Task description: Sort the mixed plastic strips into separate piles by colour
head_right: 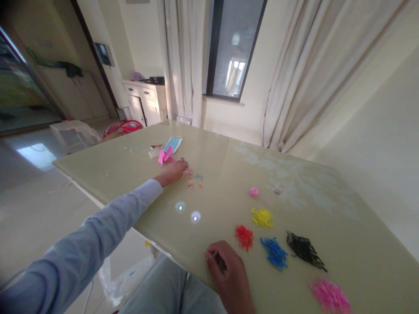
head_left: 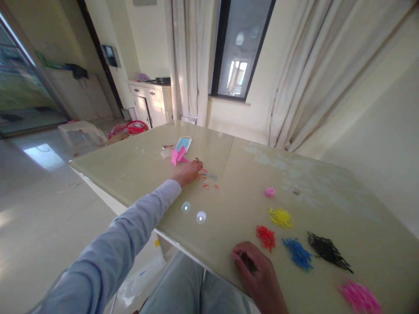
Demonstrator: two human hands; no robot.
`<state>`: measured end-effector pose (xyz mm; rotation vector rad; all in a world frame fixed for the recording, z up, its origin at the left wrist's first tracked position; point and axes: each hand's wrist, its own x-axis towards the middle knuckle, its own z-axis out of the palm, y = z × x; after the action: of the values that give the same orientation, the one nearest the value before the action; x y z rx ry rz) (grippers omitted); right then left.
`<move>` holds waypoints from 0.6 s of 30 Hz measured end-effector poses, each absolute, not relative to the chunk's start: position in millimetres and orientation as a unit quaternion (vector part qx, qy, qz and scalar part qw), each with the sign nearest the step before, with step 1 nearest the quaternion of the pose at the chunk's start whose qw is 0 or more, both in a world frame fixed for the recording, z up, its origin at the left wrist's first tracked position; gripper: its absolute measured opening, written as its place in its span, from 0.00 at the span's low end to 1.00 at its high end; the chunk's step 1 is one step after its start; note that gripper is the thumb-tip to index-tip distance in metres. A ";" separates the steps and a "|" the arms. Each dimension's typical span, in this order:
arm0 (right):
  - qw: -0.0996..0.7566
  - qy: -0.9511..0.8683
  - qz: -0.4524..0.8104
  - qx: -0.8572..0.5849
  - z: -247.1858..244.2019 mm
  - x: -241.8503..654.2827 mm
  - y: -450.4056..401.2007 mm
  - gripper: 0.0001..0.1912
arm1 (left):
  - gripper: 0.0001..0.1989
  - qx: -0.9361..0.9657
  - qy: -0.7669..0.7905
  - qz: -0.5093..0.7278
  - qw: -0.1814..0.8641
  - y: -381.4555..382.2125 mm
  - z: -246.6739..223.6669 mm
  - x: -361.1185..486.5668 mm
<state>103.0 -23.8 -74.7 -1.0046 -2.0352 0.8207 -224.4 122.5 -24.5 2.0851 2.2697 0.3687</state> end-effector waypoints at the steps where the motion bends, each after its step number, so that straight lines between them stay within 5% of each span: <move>1: 0.354 -0.788 0.320 -0.388 -73.2 103.0 -24.2 0.10 | 0.13 0.663 0.736 0.135 0.020 118.4 -21.1 -221.3; 9: 0.346 -0.791 0.324 -0.387 -68.2 103.0 -25.5 0.08 | 0.12 0.614 0.722 0.302 0.104 55.8 -4.2 -151.8; 13: 0.344 -0.784 0.337 -0.392 -65.8 102.6 -26.2 0.06 | 0.17 0.493 0.462 0.545 0.496 14.5 6.5 -91.9; 18: 0.341 -0.771 0.344 -0.414 -67.4 99.6 -28.7 0.04 | 0.18 0.393 0.325 0.525 0.682 -14.1 18.4 -28.8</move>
<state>99.6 -28.7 -67.4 -1.0776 -2.0061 0.8945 -28.8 -14.1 18.4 0.8814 0.7300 1.1768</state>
